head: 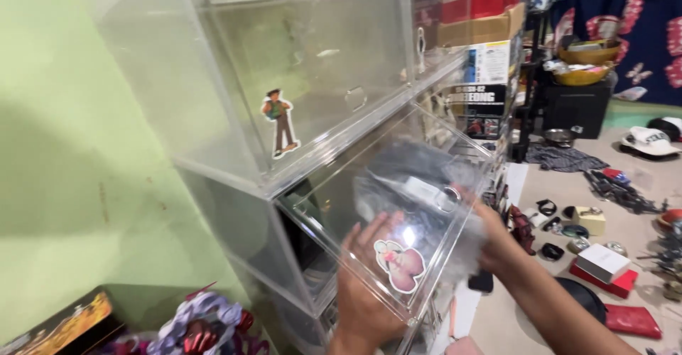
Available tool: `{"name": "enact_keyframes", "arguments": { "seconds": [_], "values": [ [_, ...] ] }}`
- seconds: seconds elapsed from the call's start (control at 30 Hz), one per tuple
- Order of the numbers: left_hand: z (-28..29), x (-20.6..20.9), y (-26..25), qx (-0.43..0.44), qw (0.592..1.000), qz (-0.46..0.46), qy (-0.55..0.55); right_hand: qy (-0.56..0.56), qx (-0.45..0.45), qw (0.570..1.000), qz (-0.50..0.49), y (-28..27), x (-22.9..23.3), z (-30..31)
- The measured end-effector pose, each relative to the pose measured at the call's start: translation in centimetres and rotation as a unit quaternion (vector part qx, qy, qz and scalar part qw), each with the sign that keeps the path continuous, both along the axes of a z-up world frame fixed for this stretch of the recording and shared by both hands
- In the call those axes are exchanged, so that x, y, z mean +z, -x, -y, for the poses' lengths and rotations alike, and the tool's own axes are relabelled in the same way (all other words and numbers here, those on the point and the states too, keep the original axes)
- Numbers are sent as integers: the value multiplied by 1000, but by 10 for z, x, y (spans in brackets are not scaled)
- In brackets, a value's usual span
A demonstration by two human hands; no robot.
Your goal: Organize a collection of toy figures, cases, and accessories in display bins.
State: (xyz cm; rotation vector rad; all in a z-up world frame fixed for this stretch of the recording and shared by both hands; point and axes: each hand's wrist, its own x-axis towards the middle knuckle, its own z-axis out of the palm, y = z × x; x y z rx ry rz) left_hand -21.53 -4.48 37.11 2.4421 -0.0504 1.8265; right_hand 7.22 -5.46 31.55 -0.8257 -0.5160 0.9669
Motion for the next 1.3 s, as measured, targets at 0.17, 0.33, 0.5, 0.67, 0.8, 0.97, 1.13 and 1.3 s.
{"name": "enact_keyframes", "arguments": {
  "seconds": [0.17,0.33,0.5,0.67,0.8,0.97,1.13,1.3],
  "values": [
    [-20,4,23,68,995,-43,-55,22,13,992,126,50,47,-61],
    [-23,1,20,94,994,-54,-16,81,-155,933,315,94,76,-114],
    [-28,2,17,73,996,-44,-3,102,-51,870,480,93,72,-130],
    [-32,4,14,59,996,-64,28,122,49,770,625,90,60,-146],
    [-37,1,12,46,998,-50,2,130,142,651,734,87,47,-161],
    [-39,-2,8,63,996,-66,11,-50,201,837,506,86,31,-160],
    [-37,1,7,53,996,-62,35,-37,160,818,552,77,28,-177],
    [-33,4,11,48,994,-71,72,-30,40,693,720,103,49,-107]
  ]
}}
